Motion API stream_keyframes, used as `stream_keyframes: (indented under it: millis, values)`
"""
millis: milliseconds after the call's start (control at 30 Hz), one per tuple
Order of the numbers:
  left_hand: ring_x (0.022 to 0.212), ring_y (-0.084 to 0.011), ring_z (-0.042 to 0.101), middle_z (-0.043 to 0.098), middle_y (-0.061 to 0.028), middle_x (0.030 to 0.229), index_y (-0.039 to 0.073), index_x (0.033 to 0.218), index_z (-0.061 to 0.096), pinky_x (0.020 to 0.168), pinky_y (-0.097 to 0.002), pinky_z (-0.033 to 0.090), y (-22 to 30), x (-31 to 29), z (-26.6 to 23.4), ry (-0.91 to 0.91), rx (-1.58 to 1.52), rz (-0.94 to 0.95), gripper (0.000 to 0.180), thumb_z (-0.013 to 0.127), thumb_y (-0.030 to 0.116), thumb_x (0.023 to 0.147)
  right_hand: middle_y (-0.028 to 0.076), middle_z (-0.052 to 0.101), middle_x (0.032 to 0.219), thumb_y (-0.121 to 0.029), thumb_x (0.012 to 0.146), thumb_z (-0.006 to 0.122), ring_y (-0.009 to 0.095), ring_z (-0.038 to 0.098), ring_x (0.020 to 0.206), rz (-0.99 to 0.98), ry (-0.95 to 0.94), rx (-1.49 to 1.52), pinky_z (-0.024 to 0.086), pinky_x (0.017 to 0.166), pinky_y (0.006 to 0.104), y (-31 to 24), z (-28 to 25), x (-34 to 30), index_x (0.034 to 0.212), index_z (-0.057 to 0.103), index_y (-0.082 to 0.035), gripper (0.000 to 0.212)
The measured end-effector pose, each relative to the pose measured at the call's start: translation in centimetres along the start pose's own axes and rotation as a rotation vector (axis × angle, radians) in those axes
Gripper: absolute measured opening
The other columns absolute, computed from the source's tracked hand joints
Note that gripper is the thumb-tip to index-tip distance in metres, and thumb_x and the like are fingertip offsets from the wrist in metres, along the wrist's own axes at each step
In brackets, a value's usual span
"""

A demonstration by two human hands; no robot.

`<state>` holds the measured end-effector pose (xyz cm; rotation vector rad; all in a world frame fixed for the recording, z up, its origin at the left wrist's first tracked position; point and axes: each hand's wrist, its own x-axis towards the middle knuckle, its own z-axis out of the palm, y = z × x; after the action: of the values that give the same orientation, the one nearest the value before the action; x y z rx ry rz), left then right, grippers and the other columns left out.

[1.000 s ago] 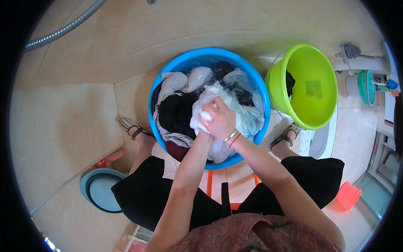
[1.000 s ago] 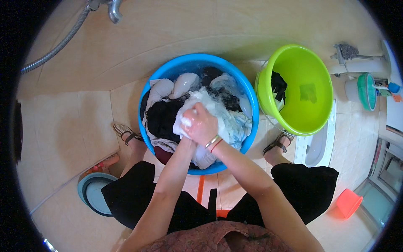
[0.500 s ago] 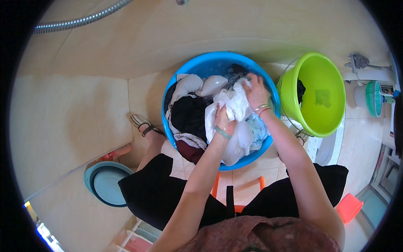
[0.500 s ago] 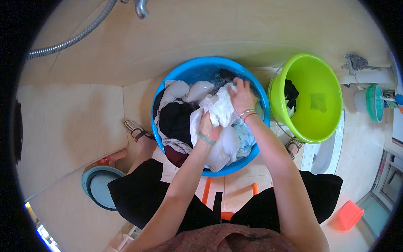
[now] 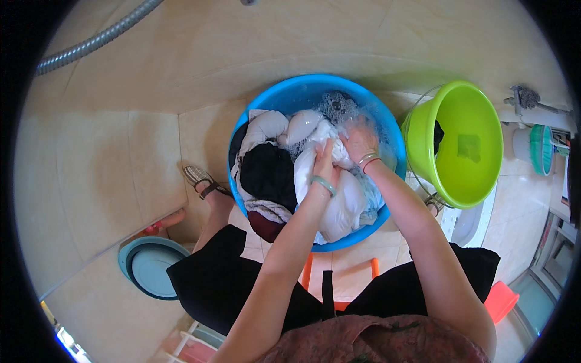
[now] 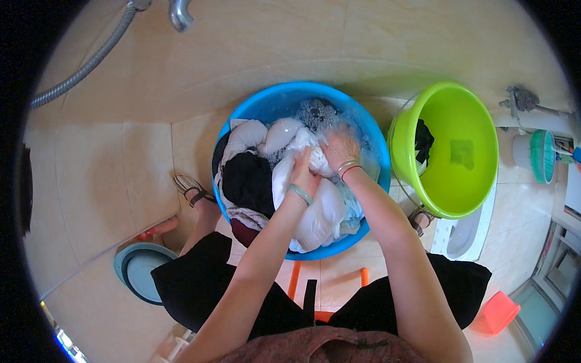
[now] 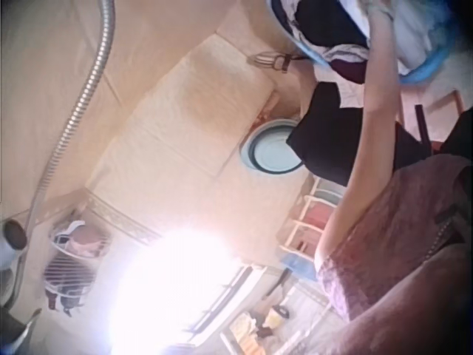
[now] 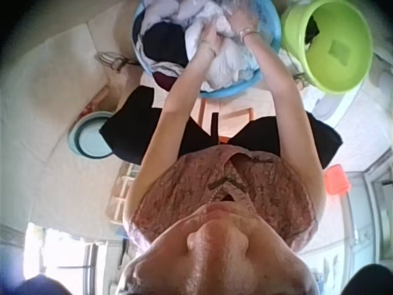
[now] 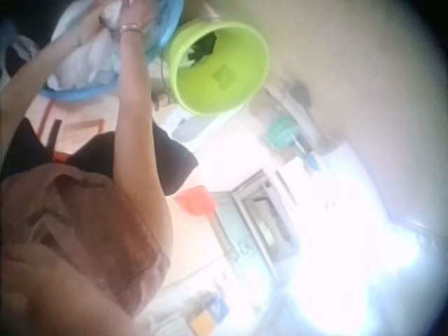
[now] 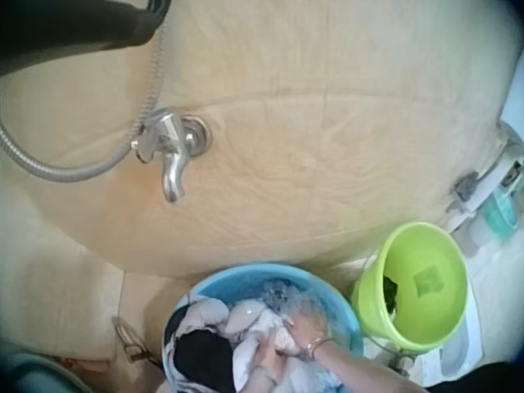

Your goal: The person is hand-washing clothes in a blue basin filled with soapy water. They scrub various garments, including white and dark-colored items, and transfer the washed clothes into a green bucket.

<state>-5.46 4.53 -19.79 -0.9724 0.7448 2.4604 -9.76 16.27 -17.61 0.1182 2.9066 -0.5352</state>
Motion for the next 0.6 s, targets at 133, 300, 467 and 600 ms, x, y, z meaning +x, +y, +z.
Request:
stream_keyframes:
  millis: [133,300,467,600]
  values:
    - [0.123,-0.0260,0.045,0.045,-0.0051,0.138,0.027,0.148,0.026,0.101,-0.0471,0.038,-1.6,1.2,-0.4,0.122,0.234,0.046,0.067,0.061,0.021,0.092,0.020,0.050,0.126,-0.031,0.088,0.055,0.043,0.047,0.117,0.054,0.092,0.083,0.044,0.091,0.0517,2.4,3.8,1.5,0.117,0.060,-0.010,0.036]
    - [0.130,-0.0268,0.039,0.039,-0.0043,0.145,0.026,0.150,0.022,0.106,-0.0466,0.034,-0.8,1.4,0.4,0.006,0.196,0.077,0.064,0.055,0.034,0.096,0.018,0.054,0.121,-0.026,0.089,0.052,0.042,0.048,0.113,0.182,-0.152,0.170,0.042,0.093,0.0492,1.1,1.6,2.9,0.107,0.065,-0.009,0.028]
    - [0.133,-0.0262,0.037,0.041,-0.0063,0.145,0.016,0.146,0.033,0.110,-0.0442,0.030,1.2,0.5,1.2,-0.330,-0.038,-0.219,0.084,0.045,0.072,0.085,0.013,0.056,0.119,-0.023,0.083,0.063,0.037,0.050,0.107,-0.111,0.411,0.269,0.043,0.090,0.0453,0.3,-1.4,-1.0,0.090,0.068,-0.011,0.015]
    - [0.114,-0.0245,0.055,0.058,-0.0081,0.125,0.011,0.133,0.049,0.098,-0.0387,0.044,2.8,0.0,0.5,-0.387,-0.055,-0.248,0.078,0.045,0.072,0.084,0.010,0.055,0.115,-0.013,0.070,0.071,0.034,0.050,0.101,-0.437,0.344,0.227,0.043,0.088,0.0435,-3.6,-6.6,-7.6,0.090,0.067,-0.014,0.021]
